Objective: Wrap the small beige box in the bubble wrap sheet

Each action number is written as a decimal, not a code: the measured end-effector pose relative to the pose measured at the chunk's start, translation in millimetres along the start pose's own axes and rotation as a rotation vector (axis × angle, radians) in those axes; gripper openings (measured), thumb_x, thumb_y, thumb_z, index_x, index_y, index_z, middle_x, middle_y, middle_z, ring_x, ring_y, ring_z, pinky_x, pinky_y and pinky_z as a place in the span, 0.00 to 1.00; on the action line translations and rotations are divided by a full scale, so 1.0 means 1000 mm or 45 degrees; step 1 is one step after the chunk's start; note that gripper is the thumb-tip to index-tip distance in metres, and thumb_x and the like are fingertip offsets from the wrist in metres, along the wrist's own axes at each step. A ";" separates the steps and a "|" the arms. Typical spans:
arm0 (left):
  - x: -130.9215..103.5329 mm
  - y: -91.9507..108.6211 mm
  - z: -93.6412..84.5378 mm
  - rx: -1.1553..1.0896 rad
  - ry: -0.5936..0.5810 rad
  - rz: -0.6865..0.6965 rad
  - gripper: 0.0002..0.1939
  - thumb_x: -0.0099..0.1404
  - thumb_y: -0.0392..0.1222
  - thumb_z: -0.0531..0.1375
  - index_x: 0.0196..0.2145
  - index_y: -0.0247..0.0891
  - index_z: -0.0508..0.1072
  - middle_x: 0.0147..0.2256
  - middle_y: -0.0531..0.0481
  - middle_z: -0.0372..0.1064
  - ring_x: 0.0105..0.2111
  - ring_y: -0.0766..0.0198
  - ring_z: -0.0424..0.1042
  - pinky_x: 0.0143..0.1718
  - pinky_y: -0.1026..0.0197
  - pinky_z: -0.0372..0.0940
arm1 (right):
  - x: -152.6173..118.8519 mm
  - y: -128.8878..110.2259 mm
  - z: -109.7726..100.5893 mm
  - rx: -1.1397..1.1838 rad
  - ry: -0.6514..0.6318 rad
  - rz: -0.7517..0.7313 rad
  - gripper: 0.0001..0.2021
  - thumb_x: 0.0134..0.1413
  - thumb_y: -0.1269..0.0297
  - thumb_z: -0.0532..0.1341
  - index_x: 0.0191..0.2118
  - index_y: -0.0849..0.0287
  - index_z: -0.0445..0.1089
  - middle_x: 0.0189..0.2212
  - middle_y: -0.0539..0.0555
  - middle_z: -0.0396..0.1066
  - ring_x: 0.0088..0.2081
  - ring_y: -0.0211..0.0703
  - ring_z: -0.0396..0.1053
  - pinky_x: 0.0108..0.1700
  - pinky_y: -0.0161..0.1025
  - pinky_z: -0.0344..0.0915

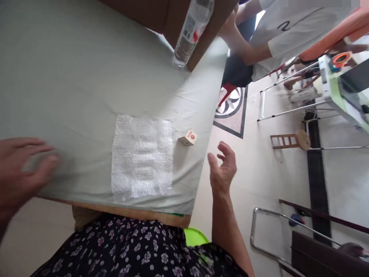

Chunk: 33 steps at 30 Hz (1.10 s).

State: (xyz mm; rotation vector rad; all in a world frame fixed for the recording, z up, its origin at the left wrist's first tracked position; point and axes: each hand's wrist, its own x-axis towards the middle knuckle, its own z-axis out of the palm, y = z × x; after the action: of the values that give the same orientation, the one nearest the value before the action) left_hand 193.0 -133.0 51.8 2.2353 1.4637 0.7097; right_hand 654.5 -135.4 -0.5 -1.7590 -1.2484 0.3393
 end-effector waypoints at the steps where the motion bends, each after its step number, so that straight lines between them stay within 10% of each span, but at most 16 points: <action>1: -0.002 0.018 0.010 0.012 -0.007 0.024 0.35 0.62 0.68 0.64 0.57 0.39 0.71 0.63 0.39 0.66 0.67 0.36 0.56 0.67 0.33 0.55 | 0.007 -0.001 0.004 -0.072 -0.151 -0.082 0.30 0.48 0.50 0.71 0.58 0.50 0.70 0.60 0.58 0.72 0.59 0.57 0.71 0.55 0.55 0.69; 5: 0.014 0.064 0.059 0.072 -0.120 0.137 0.30 0.64 0.57 0.67 0.58 0.40 0.72 0.64 0.38 0.66 0.68 0.36 0.57 0.67 0.34 0.55 | 0.027 0.003 0.036 -0.141 -0.492 -0.255 0.43 0.47 0.48 0.72 0.68 0.47 0.60 0.65 0.62 0.67 0.60 0.60 0.70 0.56 0.60 0.70; 11: 0.021 0.059 0.120 0.220 -0.307 0.248 0.24 0.69 0.46 0.63 0.60 0.34 0.72 0.65 0.31 0.65 0.68 0.37 0.60 0.68 0.34 0.55 | 0.041 0.010 0.066 -0.111 -0.549 -0.304 0.32 0.50 0.57 0.69 0.62 0.52 0.68 0.54 0.59 0.76 0.52 0.55 0.75 0.53 0.57 0.73; 21: 0.009 0.038 0.119 0.094 -0.198 0.069 0.46 0.63 0.53 0.67 0.72 0.36 0.54 0.68 0.32 0.60 0.71 0.37 0.54 0.72 0.33 0.45 | -0.012 -0.075 0.068 0.114 -0.781 -0.685 0.25 0.56 0.61 0.68 0.60 0.52 0.70 0.53 0.55 0.77 0.50 0.50 0.76 0.54 0.50 0.73; 27: 0.007 0.034 0.125 0.111 -0.249 0.000 0.54 0.59 0.59 0.69 0.73 0.33 0.49 0.70 0.29 0.56 0.72 0.37 0.52 0.74 0.35 0.42 | -0.033 -0.070 0.112 -0.020 -1.058 -0.822 0.26 0.56 0.66 0.65 0.61 0.54 0.69 0.56 0.58 0.76 0.55 0.56 0.72 0.57 0.54 0.66; 33: 0.010 0.031 0.124 0.098 -0.274 -0.024 0.55 0.58 0.59 0.69 0.72 0.32 0.50 0.71 0.28 0.55 0.73 0.37 0.52 0.74 0.35 0.41 | -0.031 -0.062 0.114 -0.102 -1.147 -0.860 0.27 0.57 0.68 0.65 0.63 0.55 0.68 0.57 0.59 0.75 0.55 0.57 0.71 0.57 0.52 0.63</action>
State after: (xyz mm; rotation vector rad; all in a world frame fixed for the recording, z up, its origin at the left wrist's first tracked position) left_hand 292.8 -140.2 -27.9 2.2709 1.4249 0.3983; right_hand 527.4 -99.1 -20.5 -1.1254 -2.4162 0.7167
